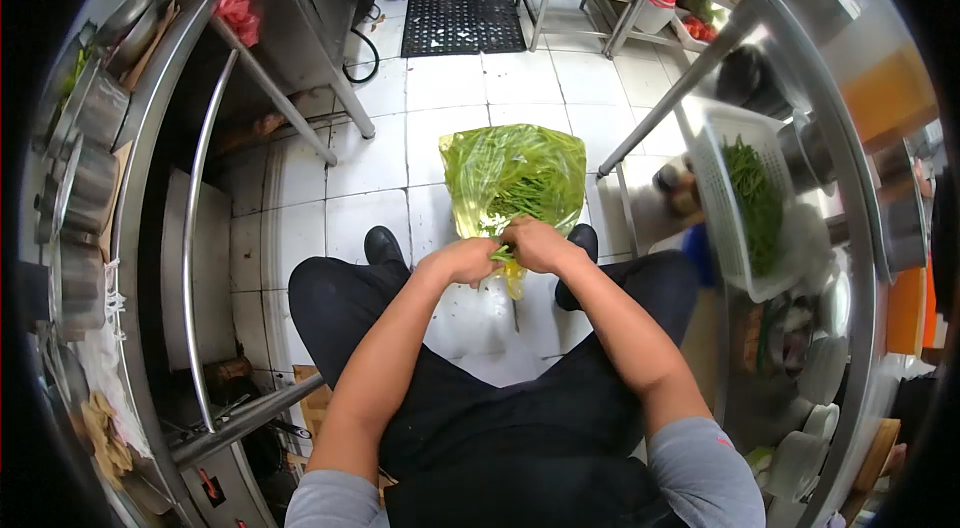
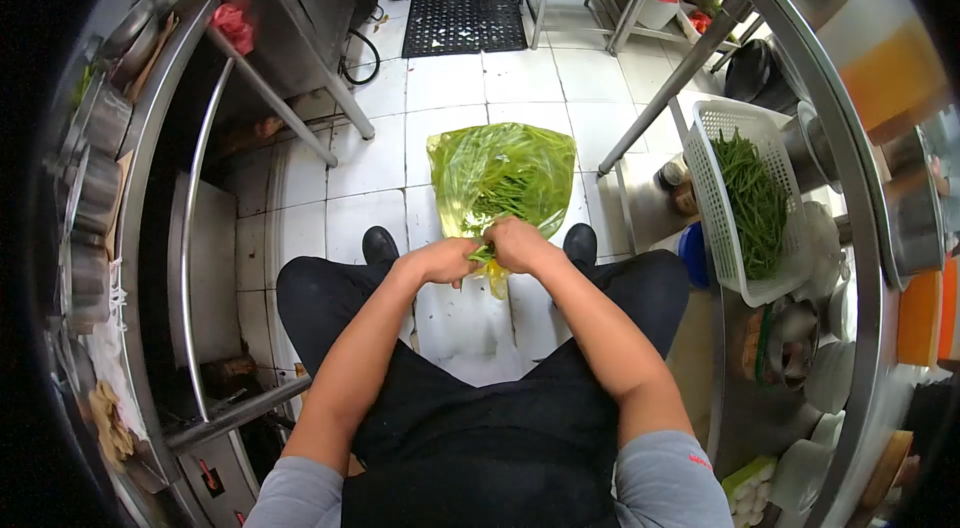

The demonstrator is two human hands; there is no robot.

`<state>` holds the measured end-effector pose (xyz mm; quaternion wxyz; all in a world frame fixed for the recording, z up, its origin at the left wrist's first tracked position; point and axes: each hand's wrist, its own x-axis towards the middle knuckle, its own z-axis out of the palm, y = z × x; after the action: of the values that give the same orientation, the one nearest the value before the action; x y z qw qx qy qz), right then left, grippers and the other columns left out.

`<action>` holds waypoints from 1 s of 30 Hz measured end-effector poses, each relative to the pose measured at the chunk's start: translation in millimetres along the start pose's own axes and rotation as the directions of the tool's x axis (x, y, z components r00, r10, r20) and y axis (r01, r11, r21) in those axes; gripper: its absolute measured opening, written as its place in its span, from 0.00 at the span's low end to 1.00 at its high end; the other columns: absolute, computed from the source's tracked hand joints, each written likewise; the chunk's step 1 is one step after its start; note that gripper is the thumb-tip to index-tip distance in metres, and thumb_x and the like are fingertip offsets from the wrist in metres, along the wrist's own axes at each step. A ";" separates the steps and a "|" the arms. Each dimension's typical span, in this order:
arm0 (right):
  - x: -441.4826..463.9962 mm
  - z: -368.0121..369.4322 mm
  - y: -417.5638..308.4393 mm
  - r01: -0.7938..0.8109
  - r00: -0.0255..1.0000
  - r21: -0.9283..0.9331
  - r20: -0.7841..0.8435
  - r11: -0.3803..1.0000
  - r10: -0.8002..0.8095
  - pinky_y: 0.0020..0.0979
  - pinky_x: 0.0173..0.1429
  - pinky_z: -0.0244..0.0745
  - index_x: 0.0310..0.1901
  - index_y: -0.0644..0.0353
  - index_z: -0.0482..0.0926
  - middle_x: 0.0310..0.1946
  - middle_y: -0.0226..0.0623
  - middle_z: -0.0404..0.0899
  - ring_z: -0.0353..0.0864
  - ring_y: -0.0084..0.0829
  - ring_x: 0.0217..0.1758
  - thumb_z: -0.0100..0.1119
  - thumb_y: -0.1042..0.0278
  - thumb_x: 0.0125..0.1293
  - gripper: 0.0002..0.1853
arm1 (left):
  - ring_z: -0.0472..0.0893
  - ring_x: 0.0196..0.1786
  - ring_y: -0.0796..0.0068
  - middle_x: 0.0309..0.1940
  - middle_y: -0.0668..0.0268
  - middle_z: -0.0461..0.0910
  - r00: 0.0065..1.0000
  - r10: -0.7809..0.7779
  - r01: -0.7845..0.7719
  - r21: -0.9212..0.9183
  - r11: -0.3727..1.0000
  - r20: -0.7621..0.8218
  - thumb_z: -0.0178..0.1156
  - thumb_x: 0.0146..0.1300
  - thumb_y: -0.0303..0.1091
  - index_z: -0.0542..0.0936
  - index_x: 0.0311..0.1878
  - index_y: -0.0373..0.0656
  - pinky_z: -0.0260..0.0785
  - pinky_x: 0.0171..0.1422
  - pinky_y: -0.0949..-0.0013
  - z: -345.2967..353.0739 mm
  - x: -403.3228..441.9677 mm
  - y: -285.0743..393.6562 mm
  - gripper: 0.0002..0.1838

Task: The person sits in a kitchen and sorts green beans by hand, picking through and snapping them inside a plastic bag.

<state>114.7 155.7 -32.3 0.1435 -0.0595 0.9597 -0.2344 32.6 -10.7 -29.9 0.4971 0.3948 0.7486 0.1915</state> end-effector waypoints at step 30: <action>-35.8 -43.5 14.1 -0.237 0.962 -0.427 0.024 0.873 0.273 0.56 0.61 0.64 0.39 0.54 0.85 0.46 0.38 0.81 0.74 0.41 0.58 0.58 0.63 0.61 0.10 | 0.80 0.41 0.45 0.37 0.42 0.79 0.943 0.153 -0.130 0.097 0.987 -0.296 0.53 0.70 0.44 0.75 0.45 0.32 0.71 0.46 0.51 9.6 -7.2 15.7 0.19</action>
<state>134.9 193.4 6.9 0.1967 0.0285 0.9800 0.0011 48.9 -7.6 -19.1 0.3462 0.4321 0.7923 0.2564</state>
